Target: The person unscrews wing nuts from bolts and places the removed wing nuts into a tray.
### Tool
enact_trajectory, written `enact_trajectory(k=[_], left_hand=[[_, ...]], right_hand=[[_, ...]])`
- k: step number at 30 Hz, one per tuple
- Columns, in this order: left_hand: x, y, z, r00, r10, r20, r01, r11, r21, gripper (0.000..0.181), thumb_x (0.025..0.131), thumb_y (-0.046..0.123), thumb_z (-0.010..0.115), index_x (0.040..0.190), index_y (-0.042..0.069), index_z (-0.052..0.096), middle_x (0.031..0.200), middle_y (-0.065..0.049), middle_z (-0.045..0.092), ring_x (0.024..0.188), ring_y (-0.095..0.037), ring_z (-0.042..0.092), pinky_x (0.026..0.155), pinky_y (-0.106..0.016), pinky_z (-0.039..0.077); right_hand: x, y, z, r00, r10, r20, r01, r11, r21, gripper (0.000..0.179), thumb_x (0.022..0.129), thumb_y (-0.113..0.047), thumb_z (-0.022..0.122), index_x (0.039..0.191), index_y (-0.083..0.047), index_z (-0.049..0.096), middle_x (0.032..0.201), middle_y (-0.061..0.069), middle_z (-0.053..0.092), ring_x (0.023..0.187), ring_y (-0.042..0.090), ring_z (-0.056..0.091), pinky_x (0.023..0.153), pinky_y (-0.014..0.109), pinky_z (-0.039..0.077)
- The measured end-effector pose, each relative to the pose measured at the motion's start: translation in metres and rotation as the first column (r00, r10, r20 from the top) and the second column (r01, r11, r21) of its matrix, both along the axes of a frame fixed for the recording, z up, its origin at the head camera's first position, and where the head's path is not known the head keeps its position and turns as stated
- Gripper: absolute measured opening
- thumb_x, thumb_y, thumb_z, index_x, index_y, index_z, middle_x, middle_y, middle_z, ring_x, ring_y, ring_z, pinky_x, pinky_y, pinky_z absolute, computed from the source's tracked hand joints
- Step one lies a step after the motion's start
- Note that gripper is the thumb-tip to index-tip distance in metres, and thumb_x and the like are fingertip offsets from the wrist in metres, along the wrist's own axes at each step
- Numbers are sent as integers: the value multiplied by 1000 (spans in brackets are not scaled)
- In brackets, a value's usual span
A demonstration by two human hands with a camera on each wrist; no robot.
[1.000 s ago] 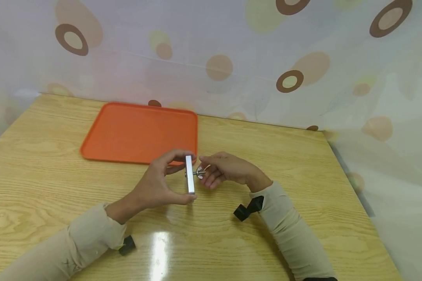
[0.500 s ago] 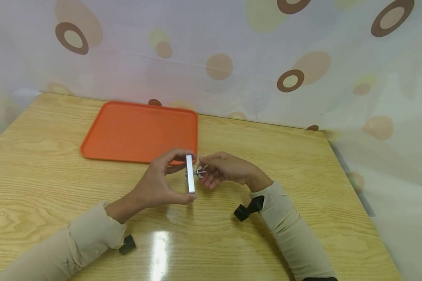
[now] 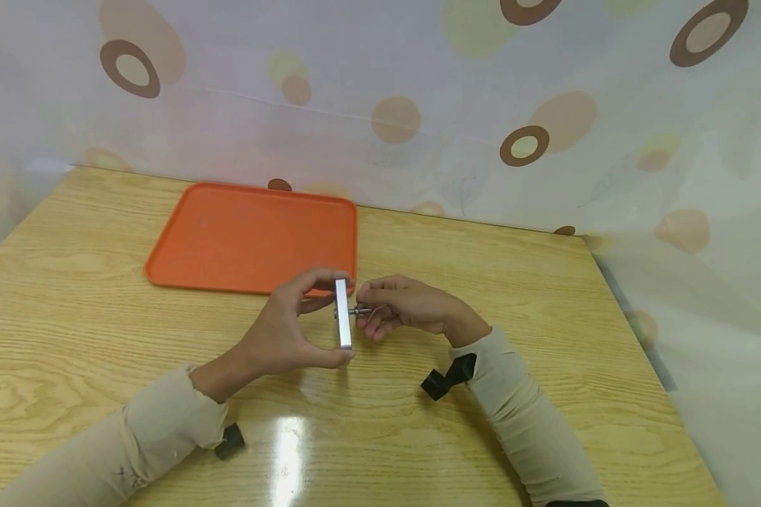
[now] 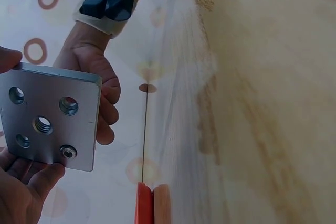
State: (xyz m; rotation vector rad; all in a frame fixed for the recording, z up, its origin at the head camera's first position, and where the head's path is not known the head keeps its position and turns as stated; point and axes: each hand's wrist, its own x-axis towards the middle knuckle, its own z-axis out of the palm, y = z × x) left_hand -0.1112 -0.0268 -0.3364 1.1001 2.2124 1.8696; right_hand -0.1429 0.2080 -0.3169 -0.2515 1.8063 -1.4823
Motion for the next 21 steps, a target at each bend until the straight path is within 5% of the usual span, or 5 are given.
enact_trajectory(k=[11, 21], left_hand=[[0, 0, 1, 1000, 13, -5, -13, 1000, 3, 79, 62, 3, 89, 133, 6, 54, 132, -11, 61, 120, -25, 57, 104, -45, 56], [0, 1, 1, 1000, 4, 9, -4, 1000, 2, 80, 62, 3, 89, 134, 7, 53, 133, -12, 61, 121, -24, 57, 106, -36, 56]], right_hand=[[0, 3, 4, 992, 53, -113, -53, 999, 5, 6, 99, -5, 53, 103, -6, 58, 98, 1, 64, 91, 15, 67, 87, 38, 64], [-2, 3, 0, 991, 37, -129, -49, 994, -94, 28, 89, 9, 60, 113, 0, 49, 98, -1, 63, 83, 10, 69, 83, 35, 64]])
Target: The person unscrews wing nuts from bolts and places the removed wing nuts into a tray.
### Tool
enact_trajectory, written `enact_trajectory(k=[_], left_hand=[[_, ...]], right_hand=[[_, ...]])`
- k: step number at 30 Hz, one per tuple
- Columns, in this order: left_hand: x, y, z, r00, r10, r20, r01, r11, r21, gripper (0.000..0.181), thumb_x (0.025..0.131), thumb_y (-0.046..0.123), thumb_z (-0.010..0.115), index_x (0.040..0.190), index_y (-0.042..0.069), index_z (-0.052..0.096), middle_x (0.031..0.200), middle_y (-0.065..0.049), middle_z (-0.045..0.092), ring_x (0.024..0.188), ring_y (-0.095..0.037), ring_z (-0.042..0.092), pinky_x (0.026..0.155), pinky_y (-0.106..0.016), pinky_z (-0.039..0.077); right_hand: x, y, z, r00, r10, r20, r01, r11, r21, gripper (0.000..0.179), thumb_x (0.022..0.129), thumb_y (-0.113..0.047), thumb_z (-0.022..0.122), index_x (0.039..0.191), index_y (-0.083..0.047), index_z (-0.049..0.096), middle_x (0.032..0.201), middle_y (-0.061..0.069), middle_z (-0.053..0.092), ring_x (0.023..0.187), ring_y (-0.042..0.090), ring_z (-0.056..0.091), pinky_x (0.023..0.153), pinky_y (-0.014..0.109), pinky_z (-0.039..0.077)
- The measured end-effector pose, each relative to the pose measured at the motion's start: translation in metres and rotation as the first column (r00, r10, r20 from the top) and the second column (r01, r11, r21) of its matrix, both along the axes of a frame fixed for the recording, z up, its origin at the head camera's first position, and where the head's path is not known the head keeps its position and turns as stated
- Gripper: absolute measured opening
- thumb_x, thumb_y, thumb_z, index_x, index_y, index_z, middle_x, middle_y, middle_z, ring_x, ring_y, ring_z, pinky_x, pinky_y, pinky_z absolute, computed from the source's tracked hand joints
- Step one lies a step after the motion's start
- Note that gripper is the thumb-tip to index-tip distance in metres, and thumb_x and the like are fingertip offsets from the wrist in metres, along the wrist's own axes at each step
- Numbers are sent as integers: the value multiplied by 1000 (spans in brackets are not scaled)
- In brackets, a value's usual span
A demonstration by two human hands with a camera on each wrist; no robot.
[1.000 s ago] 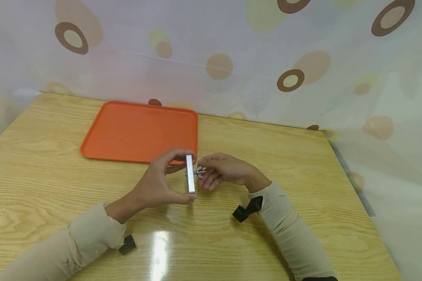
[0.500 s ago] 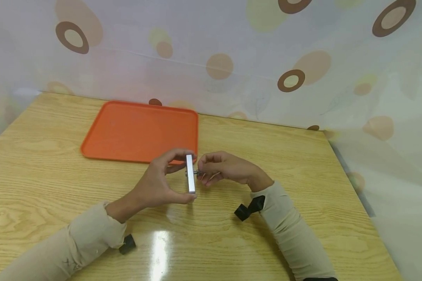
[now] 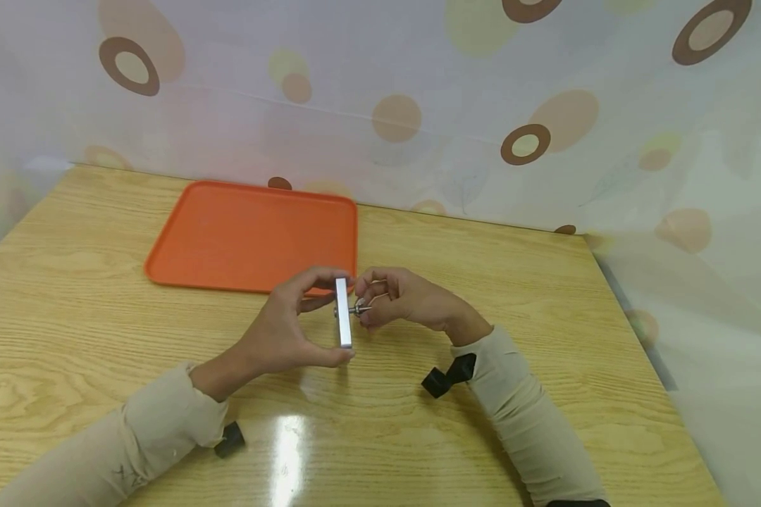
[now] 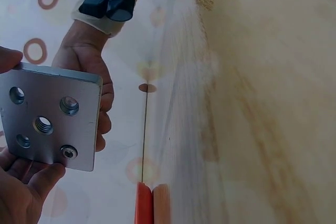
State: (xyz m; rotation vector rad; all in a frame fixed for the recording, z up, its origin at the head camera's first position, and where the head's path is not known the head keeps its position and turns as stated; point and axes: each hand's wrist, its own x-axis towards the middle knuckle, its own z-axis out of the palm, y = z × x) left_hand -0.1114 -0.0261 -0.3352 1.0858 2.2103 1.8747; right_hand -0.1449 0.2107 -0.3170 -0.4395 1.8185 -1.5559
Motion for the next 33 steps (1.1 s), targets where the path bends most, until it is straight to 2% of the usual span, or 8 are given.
enact_trajectory(k=[4, 7, 9, 12, 15, 22, 26, 33], left_hand=[[0, 0, 0, 1000, -3, -6, 3, 1000, 2, 80, 63, 2, 89, 134, 3, 52, 132, -15, 60, 121, -30, 57, 105, -40, 56], [0, 0, -1, 1000, -2, -14, 2, 1000, 3, 79, 63, 3, 89, 134, 1, 52, 132, -16, 60, 121, -32, 57, 105, -42, 56], [0, 0, 0, 1000, 1, -16, -1, 1000, 5, 80, 63, 3, 89, 134, 2, 53, 133, -15, 60, 121, -29, 57, 105, -42, 56], [0, 0, -1, 1000, -1, -7, 1, 1000, 7, 80, 63, 3, 90, 134, 4, 53, 132, -12, 60, 121, -28, 58, 105, -40, 56], [1, 1, -2, 1000, -9, -2, 9, 1000, 9, 80, 63, 4, 90, 134, 3, 53, 132, -11, 60, 122, -30, 58, 105, -41, 56], [2, 1, -2, 1000, -13, -4, 13, 1000, 7, 81, 63, 4, 90, 134, 4, 53, 132, -9, 60, 123, -27, 58, 105, -41, 56], [2, 1, -2, 1000, -13, -8, 13, 1000, 3, 81, 63, 5, 90, 135, 3, 52, 132, -9, 60, 122, -26, 57, 105, -43, 56], [2, 1, -2, 1000, -8, -5, 8, 1000, 1, 81, 63, 5, 90, 135, 3, 53, 132, -9, 60, 122, -26, 58, 105, -39, 56]], right_hand=[[-1, 1, -1, 1000, 0, -30, 2, 999, 49, 26, 94, 1, 58, 118, 4, 50, 102, 0, 63, 91, 13, 66, 87, 39, 64], [-3, 2, -2, 999, -50, 2, 49, 995, 90, 28, 102, -11, 51, 125, 6, 50, 103, 0, 64, 95, 13, 66, 86, 38, 64], [-4, 2, -3, 994, -94, 56, 87, 990, 111, 30, 106, -20, 45, 122, 4, 55, 99, -1, 67, 89, 12, 69, 81, 33, 65], [-4, 1, -5, 982, -131, 134, 113, 985, 132, 35, 108, -27, 40, 111, -3, 64, 88, 0, 72, 73, 11, 70, 68, 26, 64], [-3, 0, -5, 977, -123, 174, 100, 986, 136, 34, 108, -26, 40, 100, -7, 68, 78, 2, 74, 62, 9, 68, 59, 23, 62], [-1, 0, -6, 973, -102, 208, 69, 985, 161, 32, 107, -25, 40, 106, -3, 64, 72, 0, 73, 60, 9, 67, 58, 22, 62], [0, -1, -6, 974, -104, 200, 73, 985, 158, 30, 106, -24, 42, 106, -3, 64, 73, 0, 72, 61, 8, 67, 59, 21, 61], [-1, 0, -5, 989, -60, 136, 38, 987, 155, 39, 106, -22, 42, 119, 11, 59, 81, -2, 70, 69, 8, 67, 65, 21, 61]])
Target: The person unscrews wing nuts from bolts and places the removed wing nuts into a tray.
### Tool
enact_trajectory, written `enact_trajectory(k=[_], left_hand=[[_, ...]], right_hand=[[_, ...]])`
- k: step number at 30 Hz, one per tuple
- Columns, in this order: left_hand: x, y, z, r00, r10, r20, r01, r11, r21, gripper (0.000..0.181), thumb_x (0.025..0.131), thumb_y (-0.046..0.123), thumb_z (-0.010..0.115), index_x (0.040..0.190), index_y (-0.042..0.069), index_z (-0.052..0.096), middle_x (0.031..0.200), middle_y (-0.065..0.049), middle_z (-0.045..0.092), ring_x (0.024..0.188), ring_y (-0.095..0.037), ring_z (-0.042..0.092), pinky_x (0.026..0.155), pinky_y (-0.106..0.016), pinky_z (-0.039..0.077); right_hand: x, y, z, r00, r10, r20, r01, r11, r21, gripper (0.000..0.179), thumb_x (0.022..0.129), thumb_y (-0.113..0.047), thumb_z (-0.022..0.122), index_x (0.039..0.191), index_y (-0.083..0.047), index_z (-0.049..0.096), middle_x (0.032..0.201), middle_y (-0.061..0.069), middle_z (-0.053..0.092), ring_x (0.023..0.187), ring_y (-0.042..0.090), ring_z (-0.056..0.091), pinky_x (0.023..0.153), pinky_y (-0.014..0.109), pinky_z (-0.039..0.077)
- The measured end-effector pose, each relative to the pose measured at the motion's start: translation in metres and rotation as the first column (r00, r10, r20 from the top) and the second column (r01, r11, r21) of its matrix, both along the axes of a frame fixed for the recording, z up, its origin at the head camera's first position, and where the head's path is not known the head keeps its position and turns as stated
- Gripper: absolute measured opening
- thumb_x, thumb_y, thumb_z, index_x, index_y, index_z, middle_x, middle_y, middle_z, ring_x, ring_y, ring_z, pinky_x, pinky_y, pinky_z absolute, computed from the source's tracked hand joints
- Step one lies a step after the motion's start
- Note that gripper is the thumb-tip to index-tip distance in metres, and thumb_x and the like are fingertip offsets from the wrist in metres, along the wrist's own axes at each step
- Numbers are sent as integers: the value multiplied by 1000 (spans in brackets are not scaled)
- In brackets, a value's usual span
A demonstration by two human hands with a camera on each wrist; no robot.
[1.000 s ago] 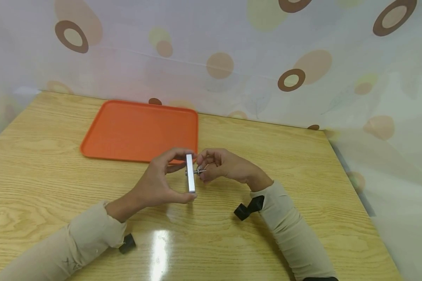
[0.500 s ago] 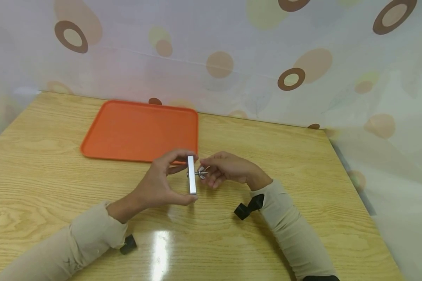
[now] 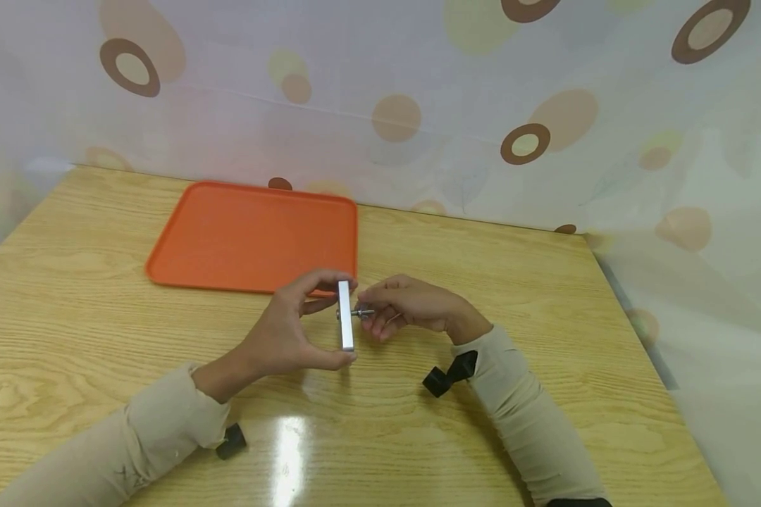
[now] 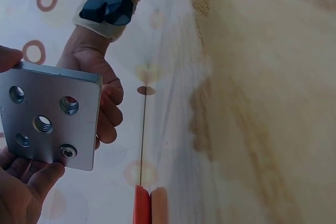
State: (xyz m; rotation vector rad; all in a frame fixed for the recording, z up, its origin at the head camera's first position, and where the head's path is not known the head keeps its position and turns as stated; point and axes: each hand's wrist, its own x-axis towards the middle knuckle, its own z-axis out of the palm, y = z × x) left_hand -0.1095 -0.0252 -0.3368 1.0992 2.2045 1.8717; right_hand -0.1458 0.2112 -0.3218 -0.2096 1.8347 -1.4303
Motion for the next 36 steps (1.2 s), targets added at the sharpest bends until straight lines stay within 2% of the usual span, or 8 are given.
enact_trajectory(k=[7, 13, 18, 24, 29, 33, 36], left_hand=[[0, 0, 0, 1000, 0, 1, 0, 1000, 4, 80, 63, 5, 90, 134, 2, 53, 130, -9, 61, 122, -28, 58, 104, -44, 57], [0, 0, 1, 1000, 4, 1, -4, 1000, -2, 80, 62, 5, 89, 133, 3, 53, 129, -13, 61, 122, -28, 59, 104, -43, 57], [0, 0, 1, 1000, 12, 0, -12, 1000, -10, 80, 62, 5, 90, 133, 4, 54, 129, -14, 61, 122, -26, 58, 104, -39, 57], [0, 0, 1, 1000, 10, -1, -10, 1000, -6, 79, 62, 5, 89, 133, 4, 54, 130, -14, 61, 121, -27, 58, 104, -38, 57], [0, 0, 1, 1000, 7, 1, -7, 1000, -2, 79, 62, 5, 89, 133, 3, 54, 130, -13, 61, 121, -31, 58, 105, -39, 56], [0, 0, 1, 1000, 6, 4, -6, 1000, 1, 80, 62, 4, 90, 133, 3, 53, 132, -10, 61, 121, -33, 57, 105, -37, 56], [0, 0, 1, 1000, 1, 5, -1, 1000, 8, 81, 62, 3, 90, 134, 2, 53, 133, -10, 60, 122, -35, 57, 106, -37, 56]], right_hand=[[2, 2, 5, 995, 69, -77, -68, 997, 19, 36, 105, -17, 46, 119, 14, 57, 88, -2, 66, 78, 10, 66, 75, 25, 62], [2, 4, 5, 993, 80, -84, -82, 996, -19, 19, 98, -6, 56, 115, 3, 60, 91, -1, 66, 79, 13, 65, 76, 28, 63], [1, 5, 4, 991, 93, -95, -99, 993, -60, 22, 93, 1, 59, 115, -2, 58, 90, -3, 68, 79, 12, 66, 77, 29, 63], [0, 6, 1, 987, 107, -121, -115, 991, -61, 21, 94, -2, 58, 115, -2, 58, 93, -2, 66, 83, 13, 65, 79, 30, 63], [-1, 6, 2, 989, 63, -137, -63, 998, 6, 26, 104, -19, 49, 118, 0, 60, 95, 0, 65, 87, 17, 66, 82, 33, 64], [-3, 4, 1, 998, -17, -60, 19, 999, 32, 38, 108, -29, 39, 114, 0, 62, 84, 1, 70, 73, 13, 68, 70, 28, 64], [-2, 3, 1, 999, -45, -3, 45, 998, 35, 37, 109, -28, 37, 112, -1, 61, 77, 1, 72, 62, 10, 67, 60, 24, 62]])
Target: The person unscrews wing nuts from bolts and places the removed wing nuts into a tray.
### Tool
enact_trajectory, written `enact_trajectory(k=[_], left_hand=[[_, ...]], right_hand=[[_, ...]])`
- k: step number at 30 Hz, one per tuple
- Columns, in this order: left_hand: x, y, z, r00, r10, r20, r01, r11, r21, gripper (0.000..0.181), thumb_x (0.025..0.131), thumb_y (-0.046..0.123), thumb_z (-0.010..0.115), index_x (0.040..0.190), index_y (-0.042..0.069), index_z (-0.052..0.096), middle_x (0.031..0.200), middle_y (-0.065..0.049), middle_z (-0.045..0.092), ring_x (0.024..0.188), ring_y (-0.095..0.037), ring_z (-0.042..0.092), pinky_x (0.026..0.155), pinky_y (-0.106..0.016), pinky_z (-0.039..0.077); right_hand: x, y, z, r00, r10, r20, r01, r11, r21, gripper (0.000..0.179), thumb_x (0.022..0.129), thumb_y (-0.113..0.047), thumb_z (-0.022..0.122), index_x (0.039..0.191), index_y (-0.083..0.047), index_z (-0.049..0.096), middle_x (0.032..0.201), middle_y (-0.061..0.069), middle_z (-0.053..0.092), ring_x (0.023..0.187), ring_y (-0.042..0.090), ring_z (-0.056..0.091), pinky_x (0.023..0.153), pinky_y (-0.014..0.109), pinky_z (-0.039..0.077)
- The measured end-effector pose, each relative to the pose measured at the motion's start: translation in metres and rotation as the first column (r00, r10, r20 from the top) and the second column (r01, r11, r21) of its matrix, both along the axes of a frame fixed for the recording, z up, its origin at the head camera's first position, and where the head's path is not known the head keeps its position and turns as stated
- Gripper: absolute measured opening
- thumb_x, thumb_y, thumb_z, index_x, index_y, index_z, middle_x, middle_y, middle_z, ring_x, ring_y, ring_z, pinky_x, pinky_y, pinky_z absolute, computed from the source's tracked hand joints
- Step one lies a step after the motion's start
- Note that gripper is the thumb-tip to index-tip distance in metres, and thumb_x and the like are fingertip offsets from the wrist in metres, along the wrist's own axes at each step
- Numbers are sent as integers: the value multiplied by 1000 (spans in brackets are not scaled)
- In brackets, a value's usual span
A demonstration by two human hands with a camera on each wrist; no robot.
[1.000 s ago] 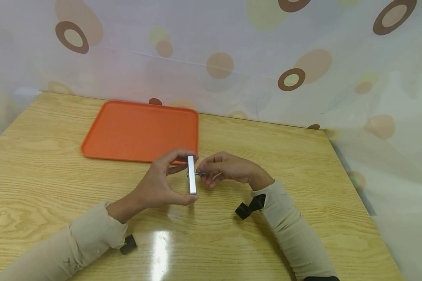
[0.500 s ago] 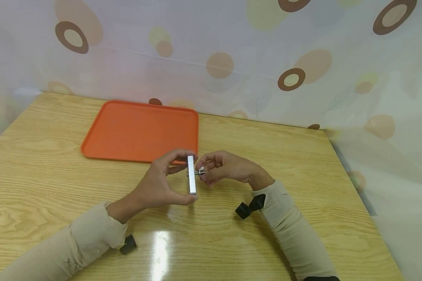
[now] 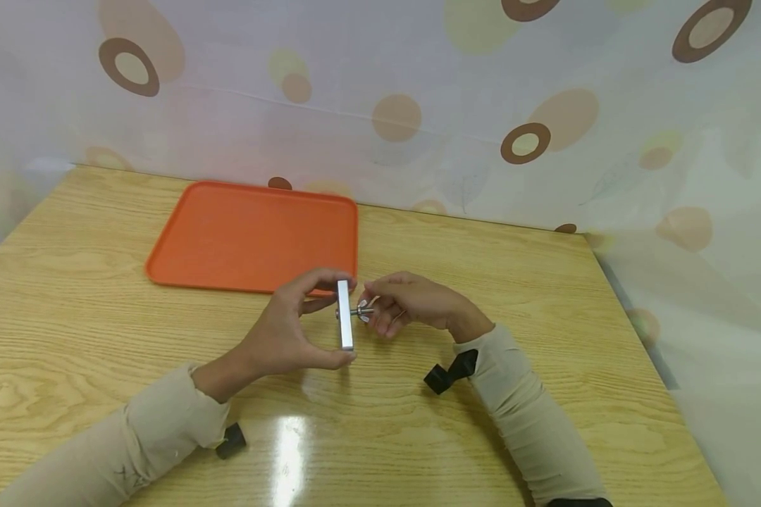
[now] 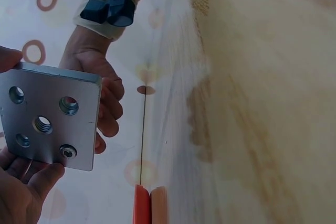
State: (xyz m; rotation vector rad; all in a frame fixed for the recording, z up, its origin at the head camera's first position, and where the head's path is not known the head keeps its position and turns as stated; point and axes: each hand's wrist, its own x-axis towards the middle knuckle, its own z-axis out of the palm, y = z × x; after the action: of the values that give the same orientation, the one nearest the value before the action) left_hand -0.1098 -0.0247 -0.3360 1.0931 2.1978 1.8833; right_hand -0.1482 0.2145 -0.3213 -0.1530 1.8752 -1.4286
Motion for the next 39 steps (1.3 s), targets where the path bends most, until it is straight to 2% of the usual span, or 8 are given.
enact_trajectory(k=[3, 8, 15, 25, 30, 35, 39], left_hand=[[0, 0, 0, 1000, -3, -2, 3, 1000, 3, 80, 62, 3, 89, 134, 2, 53, 133, -10, 60, 122, -36, 57, 106, -38, 56], [0, 0, -1, 1000, -4, -6, 4, 1000, 0, 79, 63, 3, 89, 133, 2, 53, 133, -10, 60, 121, -36, 57, 105, -40, 56], [-1, 0, -2, 1000, 0, -2, 0, 1000, -10, 80, 62, 4, 89, 134, 3, 53, 133, -10, 60, 121, -27, 57, 105, -42, 56], [-1, 0, -1, 1000, -1, -14, 1, 1000, -16, 79, 63, 3, 88, 134, 3, 53, 132, -12, 60, 121, -31, 57, 105, -44, 56], [0, 1, -1, 1000, 4, -9, -4, 1000, -16, 79, 63, 2, 88, 133, 3, 53, 132, -11, 60, 120, -26, 57, 105, -42, 57], [0, 0, -1, 1000, 7, -9, -7, 1000, -15, 79, 63, 2, 88, 133, 2, 53, 131, -14, 60, 120, -26, 57, 104, -44, 57], [0, 0, -1, 1000, 6, -3, -6, 1000, -13, 80, 63, 3, 89, 134, 1, 52, 133, -12, 60, 120, -28, 57, 104, -44, 56]], right_hand=[[2, -1, 0, 1000, 5, 21, -5, 1000, -1, 34, 108, -25, 36, 114, 0, 60, 76, 1, 73, 60, 9, 67, 57, 22, 61], [5, -5, 3, 999, 36, 13, -36, 999, -29, 36, 109, -24, 37, 119, 2, 59, 76, -2, 72, 64, 9, 69, 60, 22, 62], [5, -4, 3, 997, 75, -27, -76, 996, -43, 34, 108, -22, 38, 116, 1, 61, 82, -2, 71, 70, 9, 69, 65, 22, 62], [3, -1, 1, 991, 96, -98, -99, 995, -22, 32, 105, -16, 47, 120, 8, 60, 94, 1, 70, 83, 13, 69, 78, 28, 64], [4, 1, 3, 985, 110, -135, -118, 992, -46, 24, 100, -10, 55, 116, 6, 62, 96, -1, 69, 87, 15, 68, 84, 33, 64], [4, 2, 3, 977, 122, -174, -141, 985, -102, 24, 92, 1, 61, 116, 4, 61, 92, -5, 69, 86, 10, 66, 82, 28, 61], [3, 3, 3, 976, 119, -182, -142, 983, -118, 28, 88, 4, 65, 116, 4, 60, 94, -5, 71, 89, 9, 67, 81, 25, 61]])
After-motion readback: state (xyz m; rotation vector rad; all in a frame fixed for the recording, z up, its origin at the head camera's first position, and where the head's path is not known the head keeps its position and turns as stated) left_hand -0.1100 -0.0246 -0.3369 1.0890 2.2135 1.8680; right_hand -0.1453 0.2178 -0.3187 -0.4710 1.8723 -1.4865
